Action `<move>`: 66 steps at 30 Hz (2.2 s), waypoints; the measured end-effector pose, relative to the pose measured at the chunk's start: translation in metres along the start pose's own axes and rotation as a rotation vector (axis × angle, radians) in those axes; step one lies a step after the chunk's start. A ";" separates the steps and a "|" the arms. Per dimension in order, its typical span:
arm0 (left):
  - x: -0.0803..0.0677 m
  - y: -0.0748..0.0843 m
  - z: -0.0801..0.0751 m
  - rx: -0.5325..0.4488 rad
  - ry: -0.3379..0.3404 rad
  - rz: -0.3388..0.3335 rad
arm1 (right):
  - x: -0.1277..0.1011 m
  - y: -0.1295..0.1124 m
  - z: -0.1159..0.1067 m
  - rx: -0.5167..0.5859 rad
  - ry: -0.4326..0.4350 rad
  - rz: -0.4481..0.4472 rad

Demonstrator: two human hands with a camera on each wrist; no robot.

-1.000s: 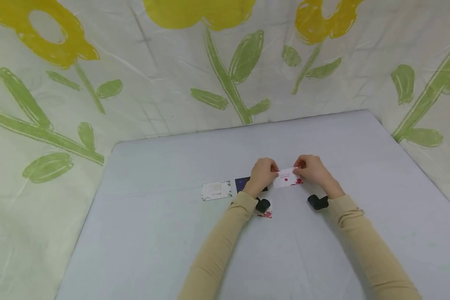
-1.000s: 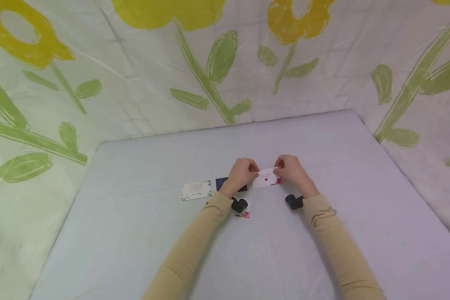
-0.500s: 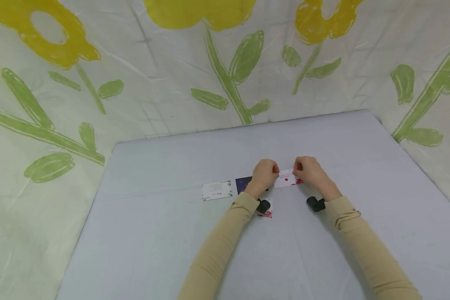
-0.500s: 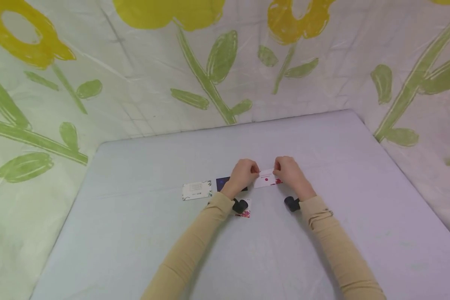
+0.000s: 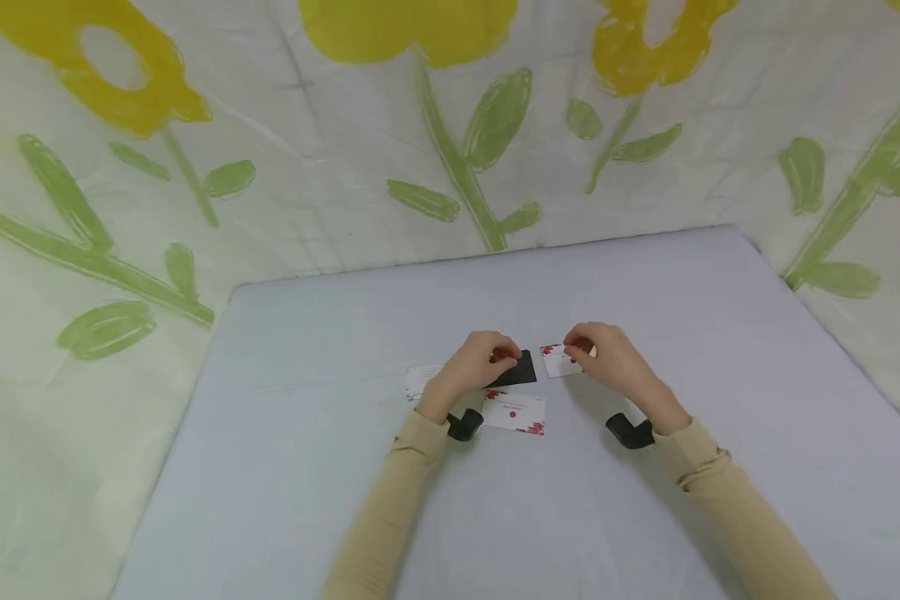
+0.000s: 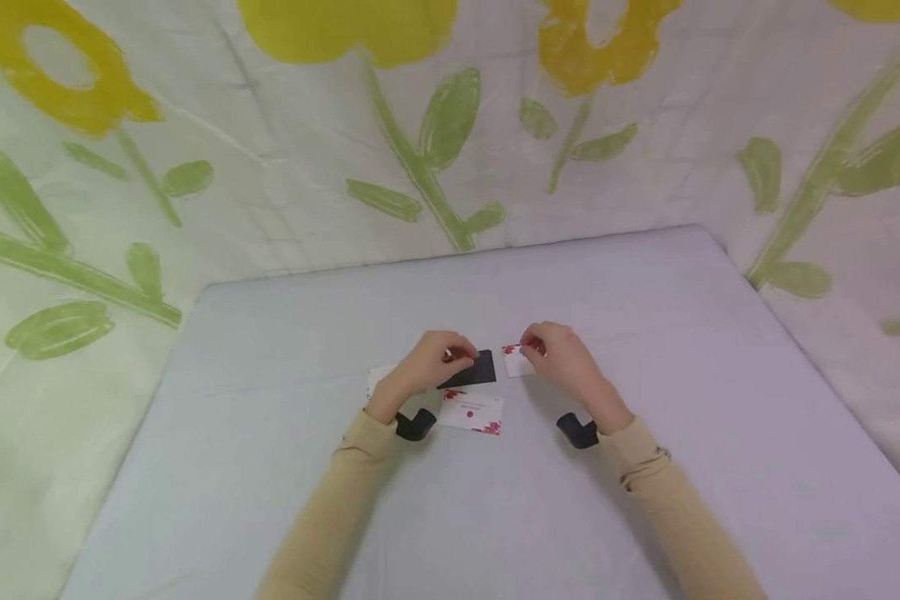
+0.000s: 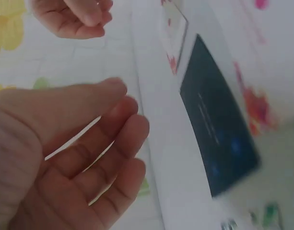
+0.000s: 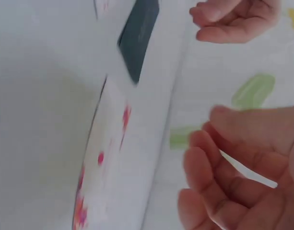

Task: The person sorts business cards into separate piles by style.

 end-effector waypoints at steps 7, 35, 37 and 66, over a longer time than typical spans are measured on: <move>-0.035 -0.002 0.009 0.044 -0.099 0.018 | -0.014 -0.024 0.049 -0.018 -0.211 -0.002; -0.047 -0.002 0.028 0.253 -0.120 -0.031 | -0.022 -0.020 0.086 -0.044 -0.370 0.068; -0.046 -0.001 0.027 0.255 -0.106 -0.029 | -0.022 -0.019 0.085 -0.020 -0.359 0.059; 0.039 0.010 0.015 -0.052 0.266 -0.153 | 0.000 0.077 -0.011 0.237 0.074 0.334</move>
Point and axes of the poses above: each hand's wrist, its own x-axis towards the middle knuckle, its own z-axis out of the palm, y = z × x, the point moved 10 cm from there along x, towards the middle knuckle
